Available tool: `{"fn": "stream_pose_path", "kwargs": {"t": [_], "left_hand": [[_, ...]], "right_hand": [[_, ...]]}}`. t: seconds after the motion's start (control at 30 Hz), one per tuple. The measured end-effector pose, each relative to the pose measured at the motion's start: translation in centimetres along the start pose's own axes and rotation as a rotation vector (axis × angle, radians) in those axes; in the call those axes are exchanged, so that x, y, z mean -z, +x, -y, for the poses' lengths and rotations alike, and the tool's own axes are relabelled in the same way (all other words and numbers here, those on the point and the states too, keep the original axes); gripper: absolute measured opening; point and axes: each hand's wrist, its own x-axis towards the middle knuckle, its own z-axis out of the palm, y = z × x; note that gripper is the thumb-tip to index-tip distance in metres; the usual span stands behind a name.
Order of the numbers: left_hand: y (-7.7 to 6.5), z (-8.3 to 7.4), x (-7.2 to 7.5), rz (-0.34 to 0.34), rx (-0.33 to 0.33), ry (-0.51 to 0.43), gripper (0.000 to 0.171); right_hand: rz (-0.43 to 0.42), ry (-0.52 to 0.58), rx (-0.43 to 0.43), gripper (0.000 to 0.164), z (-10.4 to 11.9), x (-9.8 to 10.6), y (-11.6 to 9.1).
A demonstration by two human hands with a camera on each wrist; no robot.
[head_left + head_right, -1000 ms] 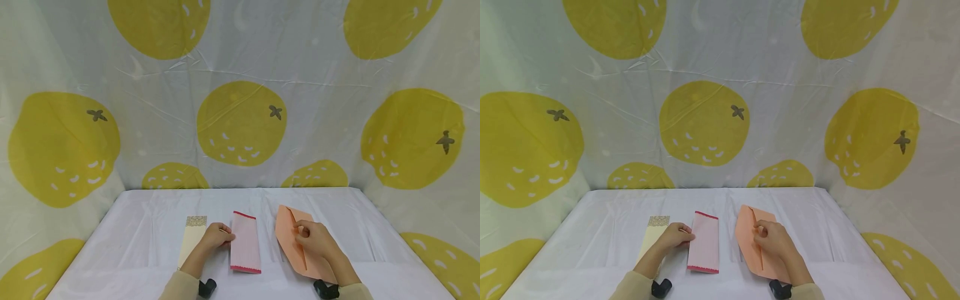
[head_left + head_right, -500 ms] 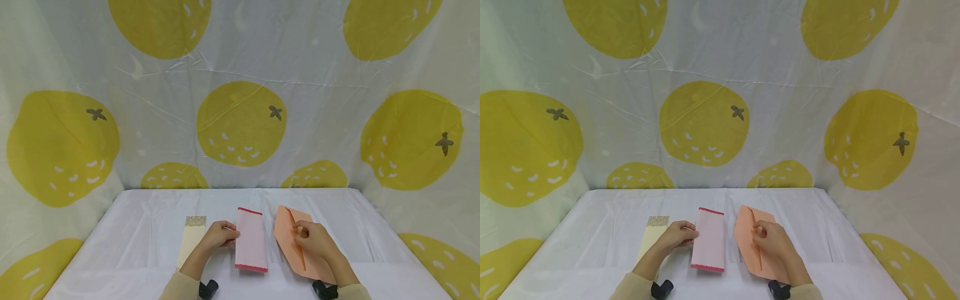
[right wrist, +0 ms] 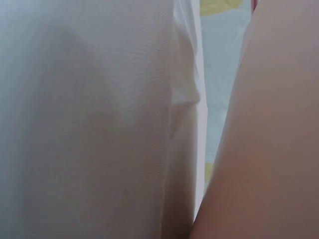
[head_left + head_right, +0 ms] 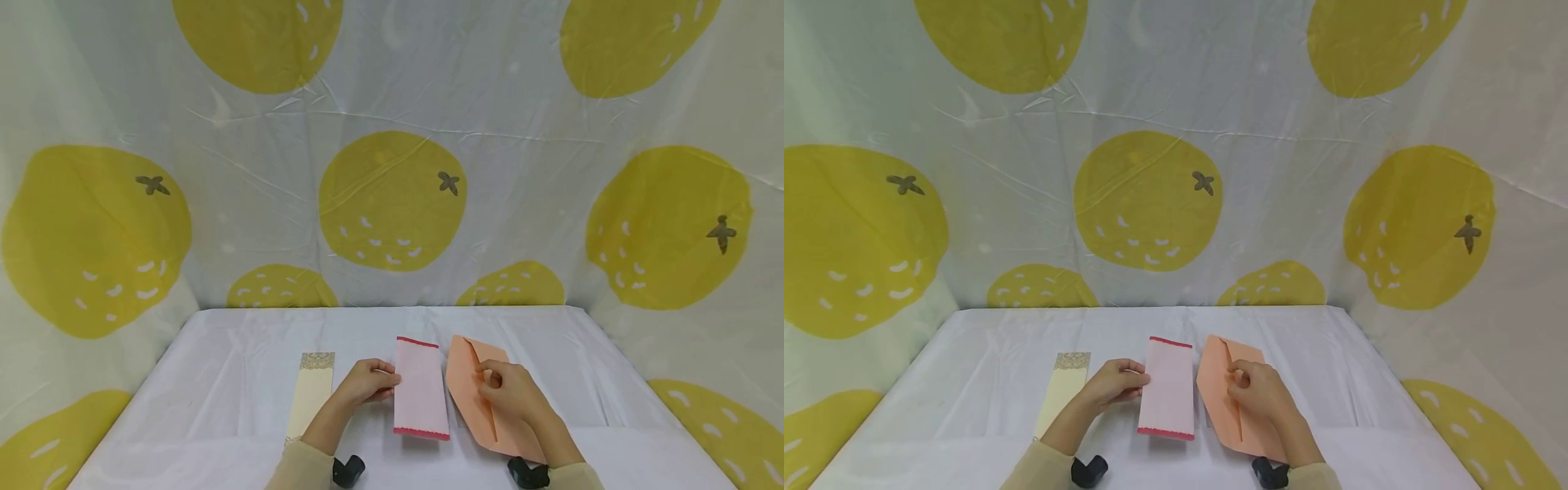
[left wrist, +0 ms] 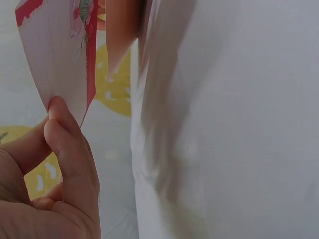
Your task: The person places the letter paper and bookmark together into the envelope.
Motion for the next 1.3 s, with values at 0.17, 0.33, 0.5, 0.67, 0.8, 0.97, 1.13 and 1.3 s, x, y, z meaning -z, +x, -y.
{"fn": "stream_pose_path", "kwargs": {"t": [0.17,0.33,0.5,0.67,0.8,0.97,1.13,1.3], "left_hand": [[0.2,-0.3,-0.8,0.009,0.005,-0.014,0.024],[0.6,-0.5,-1.4,0.025,0.002,-0.029,0.024],[1.0,-0.8,-2.2,0.046,-0.003,-0.021,0.023],[1.3,-1.0,-3.0,0.051,0.015,-0.01,0.024],[1.5,-1.2,-3.7,0.047,0.024,-0.013,0.022],[1.8,-1.3,-4.4,0.036,0.032,0.0,0.021],[2.2,-1.7,-5.2,0.026,0.025,-0.002,0.019],[2.5,-2.1,-6.0,0.001,0.015,0.019,0.017]], "right_hand": [[-0.011,-0.006,0.021,0.026,0.0,0.0,0.1],[-0.008,-0.003,0.024,0.026,0.0,0.0,0.1],[-0.003,0.003,0.017,0.027,0.0,0.1,0.0],[-0.011,0.0,0.016,0.027,0.0,0.0,0.1],[-0.018,-0.005,0.021,0.025,0.0,0.0,0.1],[-0.008,-0.005,0.016,0.025,0.0,0.0,0.0],[-0.011,-0.004,0.007,0.024,0.1,0.0,0.0],[-0.017,-0.006,-0.01,0.027,0.1,0.0,0.0]]}}
